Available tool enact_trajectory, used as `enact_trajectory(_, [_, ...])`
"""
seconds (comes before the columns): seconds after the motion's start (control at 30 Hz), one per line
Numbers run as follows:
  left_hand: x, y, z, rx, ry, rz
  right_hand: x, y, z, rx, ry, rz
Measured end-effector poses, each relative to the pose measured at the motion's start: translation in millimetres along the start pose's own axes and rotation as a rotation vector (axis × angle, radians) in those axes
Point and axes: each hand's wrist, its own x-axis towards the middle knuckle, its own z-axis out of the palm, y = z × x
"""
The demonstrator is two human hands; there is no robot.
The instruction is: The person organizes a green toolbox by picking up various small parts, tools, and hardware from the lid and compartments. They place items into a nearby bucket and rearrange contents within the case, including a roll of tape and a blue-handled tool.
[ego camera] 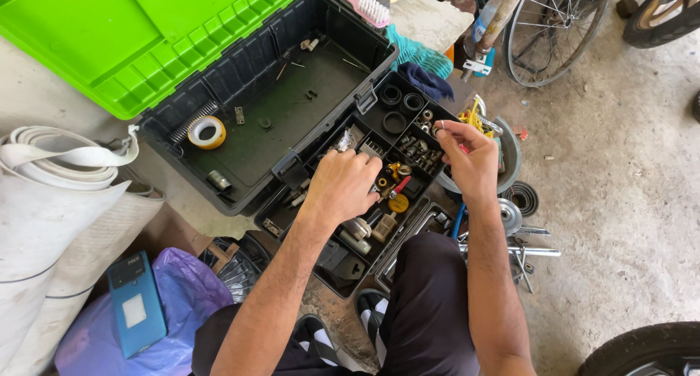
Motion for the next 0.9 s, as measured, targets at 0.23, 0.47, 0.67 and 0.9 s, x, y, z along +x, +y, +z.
enact_trajectory(0.23, [3.1, -15.7, 5.6, -0.069, -0.042, -0.01, -3.0, 10.7, -4.7, -0.02, -0.002, -0.056])
enact_trajectory(0.47, [0.3, -18.5, 7.7, -0.148, 0.032, 0.017, -16.5, 4.5, 4.3, -0.348, 0.04, -0.249])
enact_trajectory(0.67, [-3.3, -12.0, 7.4, -0.096, -0.033, -0.001, -34.3, -14.0, 23.2, -0.383, -0.085, -0.362])
enact_trajectory(0.9, [-11.2, -32.1, -12.9, -0.241, 0.039, -0.005, -44.6, -22.6, 38.3, -0.495, -0.215, -0.685])
